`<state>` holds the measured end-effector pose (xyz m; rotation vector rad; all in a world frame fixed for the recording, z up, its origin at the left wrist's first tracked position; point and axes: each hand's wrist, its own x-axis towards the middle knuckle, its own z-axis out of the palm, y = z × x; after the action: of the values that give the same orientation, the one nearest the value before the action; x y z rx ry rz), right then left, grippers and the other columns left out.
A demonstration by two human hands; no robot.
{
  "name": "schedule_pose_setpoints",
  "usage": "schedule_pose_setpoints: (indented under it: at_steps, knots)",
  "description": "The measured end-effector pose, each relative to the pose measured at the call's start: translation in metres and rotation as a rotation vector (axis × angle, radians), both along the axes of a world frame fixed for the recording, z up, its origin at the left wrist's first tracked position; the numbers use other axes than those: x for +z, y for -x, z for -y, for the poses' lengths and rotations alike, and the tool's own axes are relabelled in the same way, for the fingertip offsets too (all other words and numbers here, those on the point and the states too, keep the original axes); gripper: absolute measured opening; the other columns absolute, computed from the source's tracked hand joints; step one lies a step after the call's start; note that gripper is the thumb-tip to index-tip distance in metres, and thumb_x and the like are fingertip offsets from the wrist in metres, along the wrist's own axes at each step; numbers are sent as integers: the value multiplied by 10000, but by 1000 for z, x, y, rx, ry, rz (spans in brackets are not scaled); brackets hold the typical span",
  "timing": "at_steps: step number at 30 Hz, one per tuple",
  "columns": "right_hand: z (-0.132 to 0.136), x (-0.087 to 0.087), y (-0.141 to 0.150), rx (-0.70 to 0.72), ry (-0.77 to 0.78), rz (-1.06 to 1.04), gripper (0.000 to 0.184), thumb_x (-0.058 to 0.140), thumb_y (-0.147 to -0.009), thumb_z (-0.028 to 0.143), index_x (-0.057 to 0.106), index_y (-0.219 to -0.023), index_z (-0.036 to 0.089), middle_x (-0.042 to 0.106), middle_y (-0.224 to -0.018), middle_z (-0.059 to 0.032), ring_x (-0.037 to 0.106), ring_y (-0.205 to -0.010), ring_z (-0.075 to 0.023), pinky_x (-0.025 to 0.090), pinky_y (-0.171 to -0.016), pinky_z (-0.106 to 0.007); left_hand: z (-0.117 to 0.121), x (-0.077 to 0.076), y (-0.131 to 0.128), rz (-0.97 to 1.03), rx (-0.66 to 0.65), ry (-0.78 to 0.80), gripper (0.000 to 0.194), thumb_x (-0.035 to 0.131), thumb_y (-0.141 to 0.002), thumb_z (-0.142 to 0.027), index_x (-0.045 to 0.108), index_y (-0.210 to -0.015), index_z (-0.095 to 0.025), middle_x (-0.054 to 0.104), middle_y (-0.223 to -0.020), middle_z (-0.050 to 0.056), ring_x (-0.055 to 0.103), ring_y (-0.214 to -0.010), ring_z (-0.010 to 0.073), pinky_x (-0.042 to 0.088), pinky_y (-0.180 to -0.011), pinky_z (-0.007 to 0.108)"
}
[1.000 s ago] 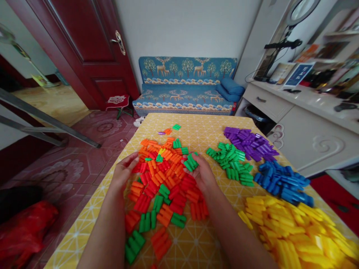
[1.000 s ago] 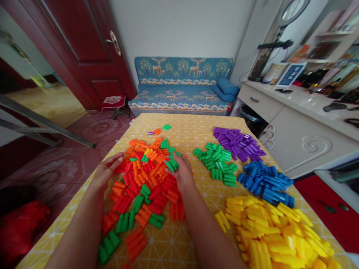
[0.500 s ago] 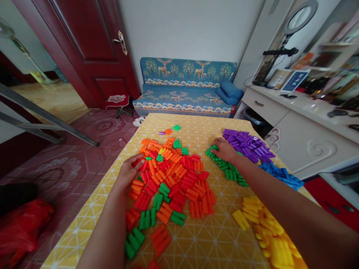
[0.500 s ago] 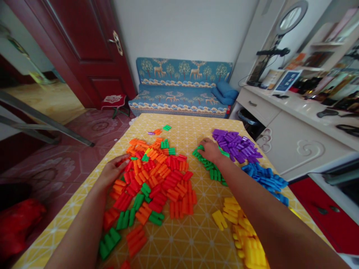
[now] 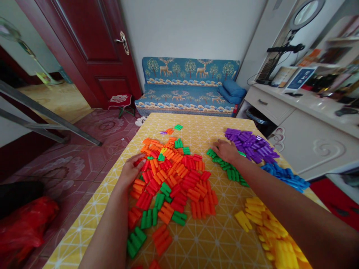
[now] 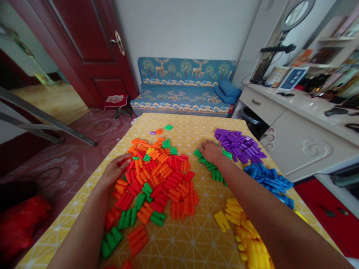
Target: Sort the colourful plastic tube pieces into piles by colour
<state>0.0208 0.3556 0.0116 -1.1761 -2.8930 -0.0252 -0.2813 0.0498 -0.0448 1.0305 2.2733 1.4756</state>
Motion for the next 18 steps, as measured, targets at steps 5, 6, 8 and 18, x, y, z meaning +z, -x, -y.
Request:
schedule_pose_setpoints:
  at_steps: [5,6,8,18]
  knots:
    - [18,6,16,21,-99,-118,466,408,-943,416,554,-1279,128,477,-1414,-172,442,-1289,-329,283,-1068,-560,-1,1,-1,38,-5,-18,533,644,-724,-518,700,-1093,-138,647,-1236,129,574,-1161,269,368,-1074,409]
    - [23,8,23,64,-81,-161,427,430,-937,382,576,-1252,132,503,-1391,-160,472,-1264,-302,314,-1068,-497,-1,0,-1,39,-6,-23,527,647,-723,-513,700,-1091,-139,646,-1238,128,573,-1162,269,369,-1074,409]
    - [36,10,40,163,12,-240,357,476,-911,296,607,-1206,145,549,-1345,-129,517,-1217,-248,371,-1038,-375,0,-1,0,32,-7,-25,522,643,-729,-506,699,-1094,-138,644,-1240,130,579,-1153,270,379,-1066,412]
    - [64,-7,146,150,216,-294,469,574,-830,274,545,-1281,150,627,-1235,-134,573,-1144,-238,435,-946,-317,1,-9,6,-92,-33,-18,490,589,-787,-504,697,-1099,-142,650,-1228,131,586,-1147,258,387,-1063,408]
